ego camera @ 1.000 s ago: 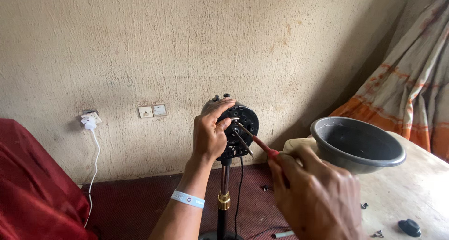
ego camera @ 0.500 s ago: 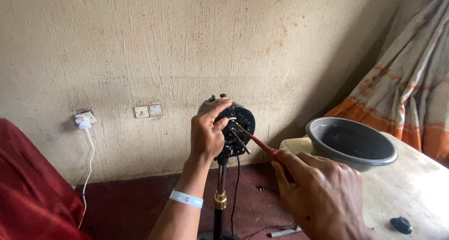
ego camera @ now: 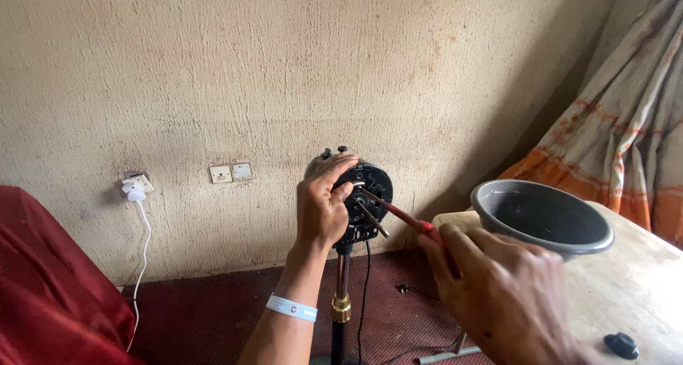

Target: The person services a standing fan by working on its motor housing with a red-handled screwdriver, unscrewing and tightening screws on the rear housing while holding the fan steady. Small screws and a knob lie on a nearby table, and the fan guard rests on the table beside a plastic basin.

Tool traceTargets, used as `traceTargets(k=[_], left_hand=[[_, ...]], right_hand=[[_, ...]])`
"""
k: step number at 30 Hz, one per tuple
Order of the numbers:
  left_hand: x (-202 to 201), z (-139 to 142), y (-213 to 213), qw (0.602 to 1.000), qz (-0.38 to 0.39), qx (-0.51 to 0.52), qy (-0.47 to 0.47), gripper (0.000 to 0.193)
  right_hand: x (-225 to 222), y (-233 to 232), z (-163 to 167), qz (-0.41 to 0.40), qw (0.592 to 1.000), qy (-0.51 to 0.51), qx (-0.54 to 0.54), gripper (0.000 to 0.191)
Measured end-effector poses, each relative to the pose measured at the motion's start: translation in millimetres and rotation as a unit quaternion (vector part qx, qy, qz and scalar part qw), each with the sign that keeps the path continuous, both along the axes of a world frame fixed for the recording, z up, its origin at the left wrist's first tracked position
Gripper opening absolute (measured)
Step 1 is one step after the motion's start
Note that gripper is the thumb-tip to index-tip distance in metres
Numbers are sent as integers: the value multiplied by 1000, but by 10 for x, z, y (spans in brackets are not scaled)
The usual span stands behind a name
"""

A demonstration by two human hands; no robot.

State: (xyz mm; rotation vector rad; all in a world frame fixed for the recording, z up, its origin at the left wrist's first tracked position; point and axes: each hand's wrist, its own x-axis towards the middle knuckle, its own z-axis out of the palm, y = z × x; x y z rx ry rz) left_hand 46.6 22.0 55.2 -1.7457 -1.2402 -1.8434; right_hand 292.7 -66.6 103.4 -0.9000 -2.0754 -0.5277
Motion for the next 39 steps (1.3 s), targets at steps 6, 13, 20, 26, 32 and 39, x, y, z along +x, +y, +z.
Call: traceTargets(k=[6,13,20,26,32,39], left_hand=[[-11,13,-14,1000,-4,3,-8,39],[5,3,-9,1000,-10,7,0,39],[11,37,-54,1000,-3,10,-2,39],[48,21,-54,1000,-1,-7,-3,38],[-8,-33,30,1000,1,19,6,33],[43,-57,70,1000,18,-1,14,34]], right_hand=[[26,77,101,-1,971,140,-195,51],[43,-83,112,-33,999,17,-34,23],[-3,-46,203,5,994,66,-92,34],[-6,-55,109,-154,972,-25,-175,28],[57,20,169,-3,992,84,-98,36],[12,-12,106,-272,918,-66,-279,39]])
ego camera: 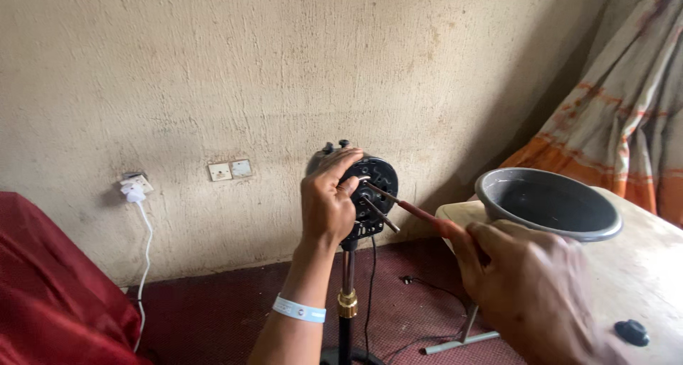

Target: The person services a standing fan by working on its motor housing with a red-handled screwdriver, unscrewing and tightening screws on the rear housing while holding the fan steady. Small screws and a knob lie on a nearby table, and the fan guard rests on the table beside a plastic basin.

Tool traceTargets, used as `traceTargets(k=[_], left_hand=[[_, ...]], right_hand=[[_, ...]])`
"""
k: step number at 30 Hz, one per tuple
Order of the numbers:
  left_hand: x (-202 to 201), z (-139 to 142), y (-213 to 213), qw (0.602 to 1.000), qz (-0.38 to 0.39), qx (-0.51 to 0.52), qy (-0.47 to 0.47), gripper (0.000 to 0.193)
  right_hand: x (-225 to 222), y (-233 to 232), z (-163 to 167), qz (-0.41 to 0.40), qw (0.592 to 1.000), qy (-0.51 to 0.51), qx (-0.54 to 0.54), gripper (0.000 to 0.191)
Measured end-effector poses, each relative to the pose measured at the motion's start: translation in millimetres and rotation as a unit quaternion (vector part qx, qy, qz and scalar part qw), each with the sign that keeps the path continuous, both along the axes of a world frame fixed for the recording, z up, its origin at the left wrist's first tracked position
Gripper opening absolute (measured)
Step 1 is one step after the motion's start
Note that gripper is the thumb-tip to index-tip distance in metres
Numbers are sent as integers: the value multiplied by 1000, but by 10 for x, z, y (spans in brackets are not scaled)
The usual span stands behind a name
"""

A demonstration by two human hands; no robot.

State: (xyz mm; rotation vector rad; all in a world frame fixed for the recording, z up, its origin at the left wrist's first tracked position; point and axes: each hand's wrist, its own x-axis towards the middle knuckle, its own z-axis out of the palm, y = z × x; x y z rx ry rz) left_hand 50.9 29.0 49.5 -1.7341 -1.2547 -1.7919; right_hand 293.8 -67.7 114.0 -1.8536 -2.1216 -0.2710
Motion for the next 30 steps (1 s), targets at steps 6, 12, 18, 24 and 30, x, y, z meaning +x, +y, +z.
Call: traceTargets(k=[6,12,18,24,30], left_hand=[[-18,42,-62,1000,-15,-5,-18,36],[-24,31,-39,1000,-9,-9,-19,34],[-17,46,-49,999,-20,-10,-33,35],[3,65,-86,999,-31,-4,-35,36],[-27,75,-106,999,-24,-8,-31,35]], right_hand=[[40,8,11,284,913,153,248,48],[-61,-4,-4,56,987,138,58,22],[-49,53,62,180,948,240,107,17],[40,46,-83,348,853,97,377,19],[-69,48,99,17,964,256,-72,23]])
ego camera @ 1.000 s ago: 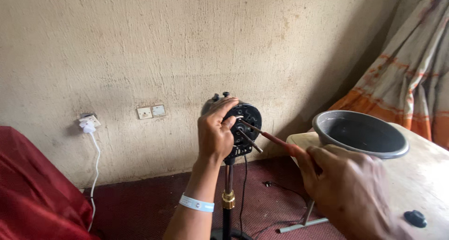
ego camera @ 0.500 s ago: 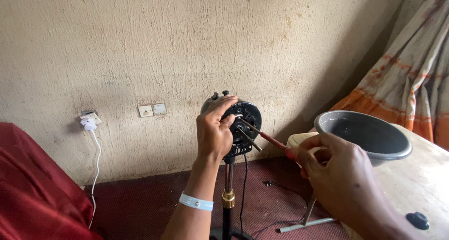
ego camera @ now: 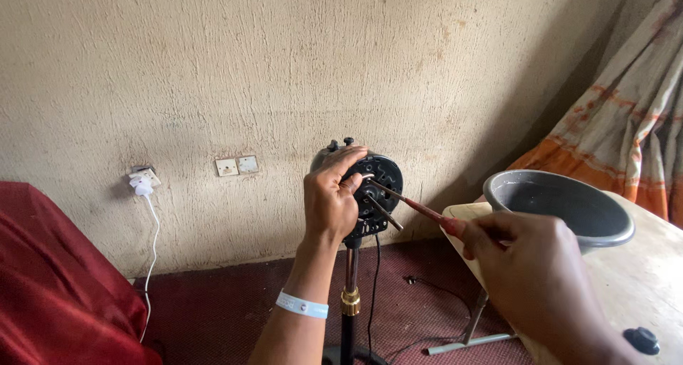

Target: The person services a standing fan by working on its motor housing with a red-handled screwdriver, unscrewing and tightening screws on the rear housing while holding the fan steady. Small screws and a knob lie on a nearby table, and the fan guard rests on the table beside a plastic basin.

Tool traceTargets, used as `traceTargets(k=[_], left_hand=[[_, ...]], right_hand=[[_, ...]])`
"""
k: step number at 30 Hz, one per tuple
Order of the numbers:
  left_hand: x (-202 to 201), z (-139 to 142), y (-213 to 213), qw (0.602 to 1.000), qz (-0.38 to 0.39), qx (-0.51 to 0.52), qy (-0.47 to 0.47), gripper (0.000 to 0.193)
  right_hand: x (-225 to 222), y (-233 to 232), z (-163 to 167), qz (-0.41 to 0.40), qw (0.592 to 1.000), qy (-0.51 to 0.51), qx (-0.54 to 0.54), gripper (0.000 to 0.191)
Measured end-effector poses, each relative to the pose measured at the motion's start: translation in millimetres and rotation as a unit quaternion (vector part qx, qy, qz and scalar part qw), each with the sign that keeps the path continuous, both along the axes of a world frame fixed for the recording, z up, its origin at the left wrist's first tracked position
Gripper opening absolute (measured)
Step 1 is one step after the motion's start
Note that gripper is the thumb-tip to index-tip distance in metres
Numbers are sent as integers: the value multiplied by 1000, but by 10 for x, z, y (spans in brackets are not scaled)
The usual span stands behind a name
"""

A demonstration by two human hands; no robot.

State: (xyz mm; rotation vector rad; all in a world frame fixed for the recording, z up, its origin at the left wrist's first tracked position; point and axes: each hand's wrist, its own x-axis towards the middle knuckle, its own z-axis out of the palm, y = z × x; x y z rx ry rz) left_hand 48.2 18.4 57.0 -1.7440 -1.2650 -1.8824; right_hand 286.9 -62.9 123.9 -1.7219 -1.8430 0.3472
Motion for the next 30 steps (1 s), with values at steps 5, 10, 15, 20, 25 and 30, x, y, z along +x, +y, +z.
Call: traceTargets(k=[5,10,15,20,25,30], left_hand=[[-8,21,0,1000,-9,-4,-17,37],[43,2,8,1000,-2,4,-8,37],[8,16,30,1000,-11,-13,-19,38],[-24,8,30,1000,-15,-14,-8,37],[8,3,35,1000,-4,-7,-12,36],[-2,-12,27,1000,-12,4,-5,37]], right_hand=[[96,87,-15,52,993,84,66,26],[179,53,-311,190,873,-111,435,21],[27,-19,-335,165,928,-24,333,20],[25,111,-236,23,994,104,-22,24],[154,187,-346,145,958,90,231,37],[182,112,-409,182,864,-147,446,21]])
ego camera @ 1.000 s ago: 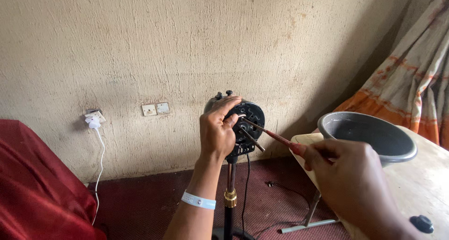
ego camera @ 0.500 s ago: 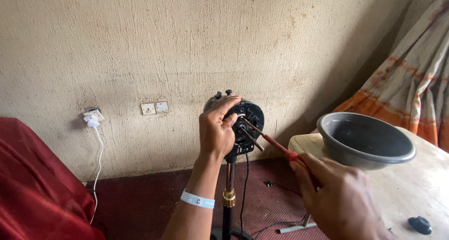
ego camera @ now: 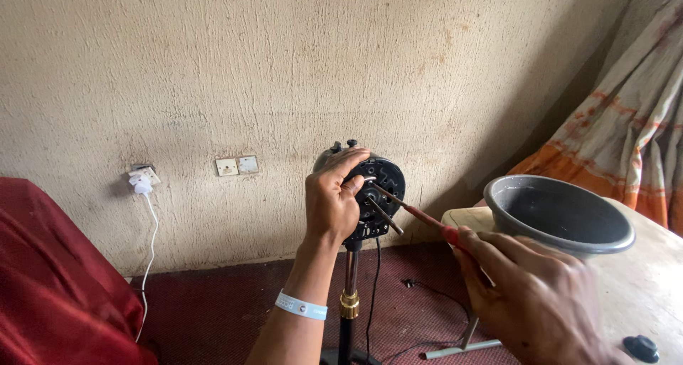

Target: The person services a standing fan by working on its motor housing with a red-handled screwdriver, unscrewing and tightening screws on the rear housing while holding the fan steady. Small screws and a knob lie on a nearby table, and the fan guard rests on the table beside a plastic basin.

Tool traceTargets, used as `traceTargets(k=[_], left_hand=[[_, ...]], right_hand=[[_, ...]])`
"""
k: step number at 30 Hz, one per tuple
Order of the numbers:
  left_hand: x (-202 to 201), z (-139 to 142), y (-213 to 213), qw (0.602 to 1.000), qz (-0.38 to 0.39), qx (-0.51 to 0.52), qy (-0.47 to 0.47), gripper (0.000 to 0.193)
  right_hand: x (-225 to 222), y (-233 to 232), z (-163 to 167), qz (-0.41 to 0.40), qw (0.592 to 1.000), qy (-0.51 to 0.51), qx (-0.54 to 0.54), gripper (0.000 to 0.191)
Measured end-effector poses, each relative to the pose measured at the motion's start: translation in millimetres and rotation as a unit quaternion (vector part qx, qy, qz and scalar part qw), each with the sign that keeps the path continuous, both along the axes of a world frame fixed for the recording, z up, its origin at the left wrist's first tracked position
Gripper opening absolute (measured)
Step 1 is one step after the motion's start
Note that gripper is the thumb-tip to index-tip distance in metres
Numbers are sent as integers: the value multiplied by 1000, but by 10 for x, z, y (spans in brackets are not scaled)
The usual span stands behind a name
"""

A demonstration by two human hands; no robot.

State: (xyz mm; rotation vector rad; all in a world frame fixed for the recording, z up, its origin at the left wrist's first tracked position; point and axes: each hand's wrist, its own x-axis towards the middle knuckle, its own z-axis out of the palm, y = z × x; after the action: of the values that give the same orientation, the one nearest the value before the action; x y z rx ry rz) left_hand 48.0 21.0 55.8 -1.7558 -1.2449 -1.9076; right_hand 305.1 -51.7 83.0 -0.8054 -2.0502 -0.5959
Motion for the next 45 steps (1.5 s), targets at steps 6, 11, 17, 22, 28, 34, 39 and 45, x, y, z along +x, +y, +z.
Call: traceTargets(k=[6,11,17,22,28,34,39,45], left_hand=[[-37,4,38,1000,8,3,8,37],[-41,7,41,999,6,-21,32,37],[-280,212,-44,984,-69,-109,121,41],[-362,379,-55,968,-26,-208,141,51],[-390,364,33,969,-105,-174,142,59],[-416,326,121,974,-117,-157,115,63],[-369,309,82,978,-108,-148,102,61],[-312,266,79,981,-75,-155,91,65]], right_hand=[[-191,36,235,-127,804,206,-543,29],[-121,-79,394,-61,914,183,-356,37],[-90,-171,335,-85,967,66,-233,32],[-27,-76,219,40,998,40,-38,23],[-29,39,227,28,996,-54,-64,20],[-184,-30,318,-112,840,205,-489,22],[-79,7,295,43,947,171,-270,40],[8,6,142,39,999,-8,-6,25]])
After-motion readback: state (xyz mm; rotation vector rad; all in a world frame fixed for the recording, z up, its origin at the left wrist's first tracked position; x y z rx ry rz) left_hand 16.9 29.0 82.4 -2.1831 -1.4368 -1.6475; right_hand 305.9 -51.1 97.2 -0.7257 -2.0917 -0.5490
